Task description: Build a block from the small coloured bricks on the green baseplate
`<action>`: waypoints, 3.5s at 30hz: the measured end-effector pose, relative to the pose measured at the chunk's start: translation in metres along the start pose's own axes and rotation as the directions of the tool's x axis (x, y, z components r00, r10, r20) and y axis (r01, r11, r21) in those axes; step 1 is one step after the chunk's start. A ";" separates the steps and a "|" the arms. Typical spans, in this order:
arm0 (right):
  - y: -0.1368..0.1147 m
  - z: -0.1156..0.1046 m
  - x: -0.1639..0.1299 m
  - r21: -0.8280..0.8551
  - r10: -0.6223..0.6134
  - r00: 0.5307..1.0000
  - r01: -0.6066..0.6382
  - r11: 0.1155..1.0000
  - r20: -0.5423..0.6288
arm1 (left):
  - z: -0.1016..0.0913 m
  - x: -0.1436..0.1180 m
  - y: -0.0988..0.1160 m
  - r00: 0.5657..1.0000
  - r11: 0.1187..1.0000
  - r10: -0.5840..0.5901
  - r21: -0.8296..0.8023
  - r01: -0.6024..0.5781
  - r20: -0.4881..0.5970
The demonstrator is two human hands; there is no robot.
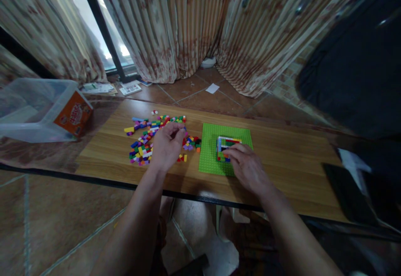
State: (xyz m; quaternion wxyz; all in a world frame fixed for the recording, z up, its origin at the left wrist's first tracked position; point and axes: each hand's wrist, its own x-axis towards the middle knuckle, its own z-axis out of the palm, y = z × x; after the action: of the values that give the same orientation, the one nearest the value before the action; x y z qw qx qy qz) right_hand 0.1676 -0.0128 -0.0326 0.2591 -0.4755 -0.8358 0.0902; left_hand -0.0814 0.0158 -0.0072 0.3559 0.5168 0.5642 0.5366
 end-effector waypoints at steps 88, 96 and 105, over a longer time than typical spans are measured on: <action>-0.032 -0.009 0.011 0.334 0.130 0.975 -0.064 0.940 -0.182 | 0.035 -0.025 0.009 0.828 0.970 -0.194 -0.024 0.243 0.527; -0.038 -0.003 0.011 0.176 0.074 0.983 -0.044 0.983 -0.169 | 0.041 -0.029 0.011 0.807 0.933 -0.251 -0.086 0.348 0.535; -0.036 -0.004 0.008 0.157 0.068 0.982 -0.039 0.987 -0.179 | 0.047 -0.033 0.012 0.802 0.934 -0.258 -0.074 0.350 0.539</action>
State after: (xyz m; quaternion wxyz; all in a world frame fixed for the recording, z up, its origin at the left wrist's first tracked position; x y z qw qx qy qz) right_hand 0.1397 -0.0257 -0.0127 0.3681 -0.4830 -0.7859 0.1167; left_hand -0.0273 -0.0065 -0.0087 0.6193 0.5127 0.4744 0.3585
